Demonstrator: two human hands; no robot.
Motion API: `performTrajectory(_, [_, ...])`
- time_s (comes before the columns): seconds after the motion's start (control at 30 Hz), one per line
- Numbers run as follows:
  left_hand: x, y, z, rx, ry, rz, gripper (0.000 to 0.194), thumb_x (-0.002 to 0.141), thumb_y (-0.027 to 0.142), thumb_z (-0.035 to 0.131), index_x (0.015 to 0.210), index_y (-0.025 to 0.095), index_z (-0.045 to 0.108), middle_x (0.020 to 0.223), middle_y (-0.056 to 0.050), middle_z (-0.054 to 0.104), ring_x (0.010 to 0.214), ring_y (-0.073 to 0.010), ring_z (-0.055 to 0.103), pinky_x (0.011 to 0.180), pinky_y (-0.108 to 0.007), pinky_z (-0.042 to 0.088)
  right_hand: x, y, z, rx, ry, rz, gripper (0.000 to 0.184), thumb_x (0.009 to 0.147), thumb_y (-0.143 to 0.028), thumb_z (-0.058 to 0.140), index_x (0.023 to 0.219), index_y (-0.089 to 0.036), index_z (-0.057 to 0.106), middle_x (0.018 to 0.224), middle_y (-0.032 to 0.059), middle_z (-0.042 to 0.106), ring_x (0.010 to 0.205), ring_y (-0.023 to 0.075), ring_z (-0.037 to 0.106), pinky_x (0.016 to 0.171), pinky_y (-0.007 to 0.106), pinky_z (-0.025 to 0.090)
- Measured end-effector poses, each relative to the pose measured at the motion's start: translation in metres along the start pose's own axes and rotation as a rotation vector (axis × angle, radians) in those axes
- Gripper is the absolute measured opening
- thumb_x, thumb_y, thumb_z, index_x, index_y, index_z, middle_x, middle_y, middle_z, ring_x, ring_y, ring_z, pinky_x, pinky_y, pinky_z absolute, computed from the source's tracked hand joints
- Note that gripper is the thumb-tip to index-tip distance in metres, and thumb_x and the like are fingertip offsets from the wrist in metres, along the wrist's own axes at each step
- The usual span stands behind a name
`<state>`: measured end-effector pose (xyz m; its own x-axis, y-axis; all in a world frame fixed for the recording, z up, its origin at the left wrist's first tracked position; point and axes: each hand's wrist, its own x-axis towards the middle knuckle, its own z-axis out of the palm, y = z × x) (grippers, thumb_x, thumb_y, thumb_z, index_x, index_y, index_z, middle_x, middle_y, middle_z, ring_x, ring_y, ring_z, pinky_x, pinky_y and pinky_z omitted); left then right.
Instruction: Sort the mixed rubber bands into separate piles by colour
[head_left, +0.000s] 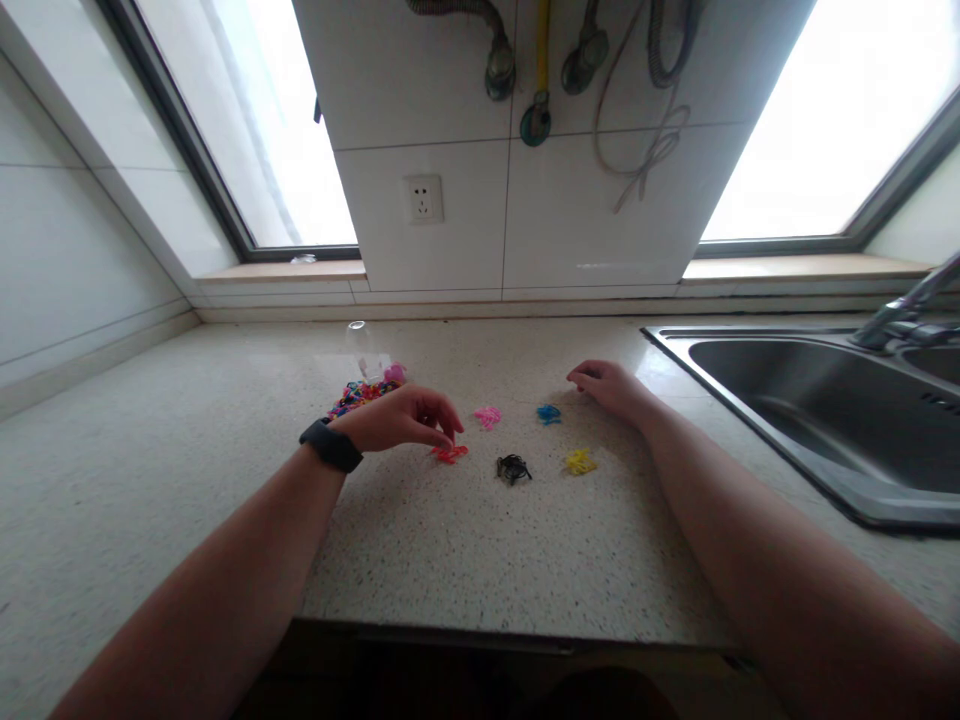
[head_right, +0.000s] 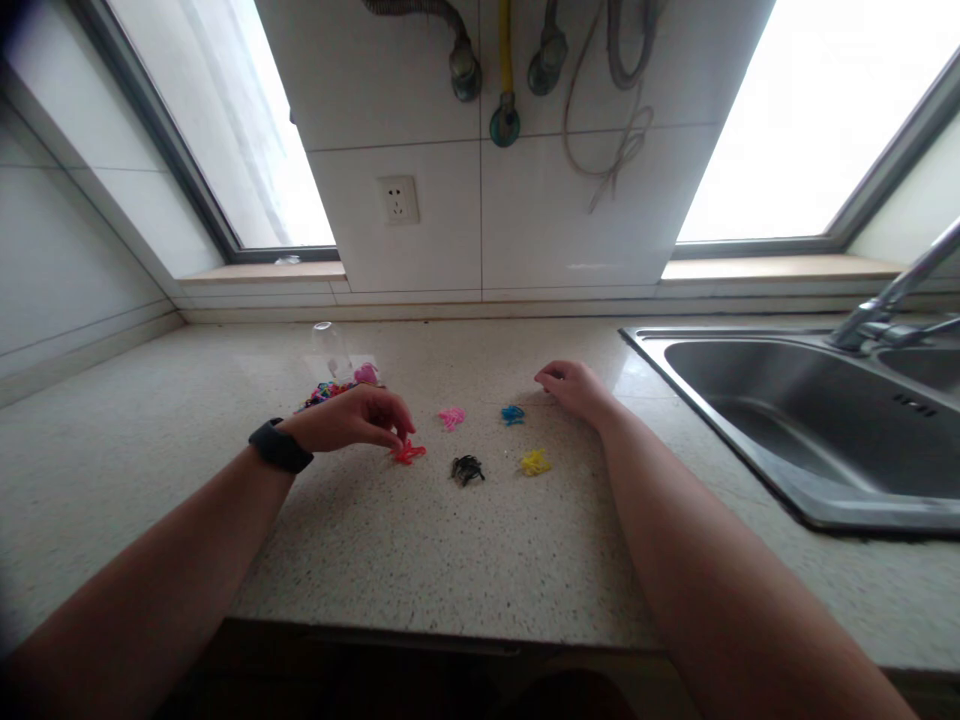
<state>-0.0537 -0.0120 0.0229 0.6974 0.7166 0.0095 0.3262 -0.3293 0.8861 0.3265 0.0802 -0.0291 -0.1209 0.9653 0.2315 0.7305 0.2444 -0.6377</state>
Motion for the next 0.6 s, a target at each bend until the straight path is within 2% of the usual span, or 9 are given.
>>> performTrajectory(0.1, [0.0020, 0.0001, 0.0015, 0.168, -0.042, 0.015, 0.025, 0.078, 0.034, 0.077, 0.097, 0.018, 0.074, 0.073, -0.001, 0.066, 0.063, -0.0095, 0.052, 0.055, -0.021, 0.036, 0.0003, 0.0001, 0.0004, 0.005, 0.002, -0.007, 0.031, 0.082, -0.045, 0.057, 0.087, -0.019, 0.073, 0.074, 0.0038, 0.069, 0.064, 0.0161, 0.057, 0.059, 0.028, 0.041])
performTrajectory(0.2, [0.0038, -0.0011, 0.0029, 0.270, -0.055, 0.052, 0.024, 0.080, 0.036, 0.075, 0.098, 0.020, 0.074, 0.079, -0.002, 0.069, 0.068, -0.0114, 0.053, 0.058, -0.022, 0.036, 0.0005, -0.0002, 0.0006, 0.009, -0.006, 0.004, 0.032, 0.082, -0.044, 0.057, 0.087, -0.018, 0.073, 0.073, 0.0037, 0.069, 0.062, 0.0156, 0.056, 0.058, 0.028, 0.041])
performTrajectory(0.3, [0.0041, -0.0011, 0.0034, 0.313, -0.040, 0.052, 0.025, 0.080, 0.037, 0.074, 0.099, 0.020, 0.074, 0.084, -0.003, 0.070, 0.073, -0.0125, 0.056, 0.061, -0.022, 0.036, 0.0006, -0.0008, 0.0006, 0.001, -0.016, 0.008, 0.031, 0.082, -0.044, 0.056, 0.087, -0.018, 0.073, 0.072, 0.0034, 0.068, 0.062, 0.0154, 0.056, 0.058, 0.028, 0.041])
performTrajectory(0.6, [0.0026, -0.0001, 0.0006, 0.376, -0.012, 0.069, 0.030, 0.080, 0.041, 0.074, 0.102, 0.021, 0.073, 0.086, -0.003, 0.070, 0.069, -0.0115, 0.052, 0.058, -0.022, 0.034, 0.0006, -0.0021, 0.0000, 0.001, -0.012, 0.005, 0.030, 0.082, -0.043, 0.057, 0.087, -0.018, 0.073, 0.073, 0.0041, 0.069, 0.064, 0.0164, 0.058, 0.061, 0.029, 0.042])
